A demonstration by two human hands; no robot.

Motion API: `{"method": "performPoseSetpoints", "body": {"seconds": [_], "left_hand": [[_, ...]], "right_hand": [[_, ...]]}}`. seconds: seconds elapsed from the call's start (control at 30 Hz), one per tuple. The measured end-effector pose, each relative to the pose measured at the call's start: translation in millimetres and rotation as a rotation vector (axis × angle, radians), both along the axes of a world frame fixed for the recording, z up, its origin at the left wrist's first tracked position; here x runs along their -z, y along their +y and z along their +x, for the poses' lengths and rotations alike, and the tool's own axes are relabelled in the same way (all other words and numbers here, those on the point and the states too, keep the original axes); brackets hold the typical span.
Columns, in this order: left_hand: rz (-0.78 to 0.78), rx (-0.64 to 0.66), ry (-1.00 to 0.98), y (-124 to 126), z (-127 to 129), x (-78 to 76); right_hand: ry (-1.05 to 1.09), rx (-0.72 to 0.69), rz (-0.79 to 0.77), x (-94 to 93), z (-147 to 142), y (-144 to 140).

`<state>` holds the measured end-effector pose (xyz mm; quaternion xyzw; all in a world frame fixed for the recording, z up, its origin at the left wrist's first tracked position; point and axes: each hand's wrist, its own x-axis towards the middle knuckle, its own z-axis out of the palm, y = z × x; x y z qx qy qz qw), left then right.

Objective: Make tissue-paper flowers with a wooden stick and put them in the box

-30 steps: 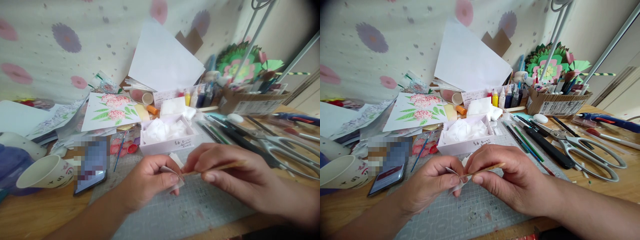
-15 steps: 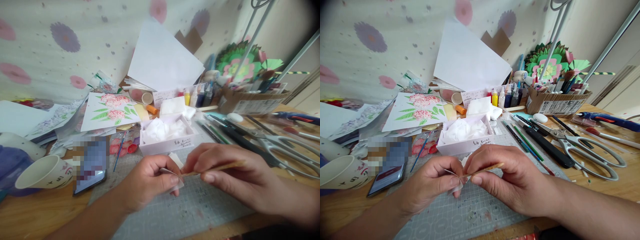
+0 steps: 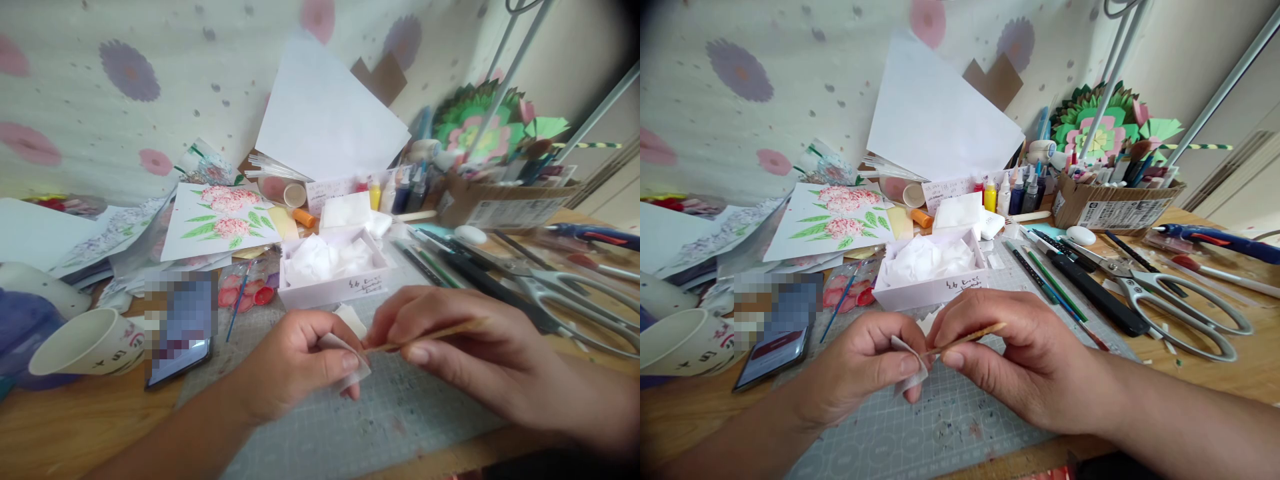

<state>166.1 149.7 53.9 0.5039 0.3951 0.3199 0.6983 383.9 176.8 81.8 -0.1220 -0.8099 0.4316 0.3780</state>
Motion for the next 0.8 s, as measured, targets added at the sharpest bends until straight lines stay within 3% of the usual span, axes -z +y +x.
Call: {"method": "performPoseSetpoints", "body": {"seconds": [0.8], "left_hand": [[-0.008, -0.012, 0.004, -0.9, -0.4, 0.3]], "right_hand": [[-0.011, -0.008, 0.006, -2.8, 1.0, -1.6]]}}
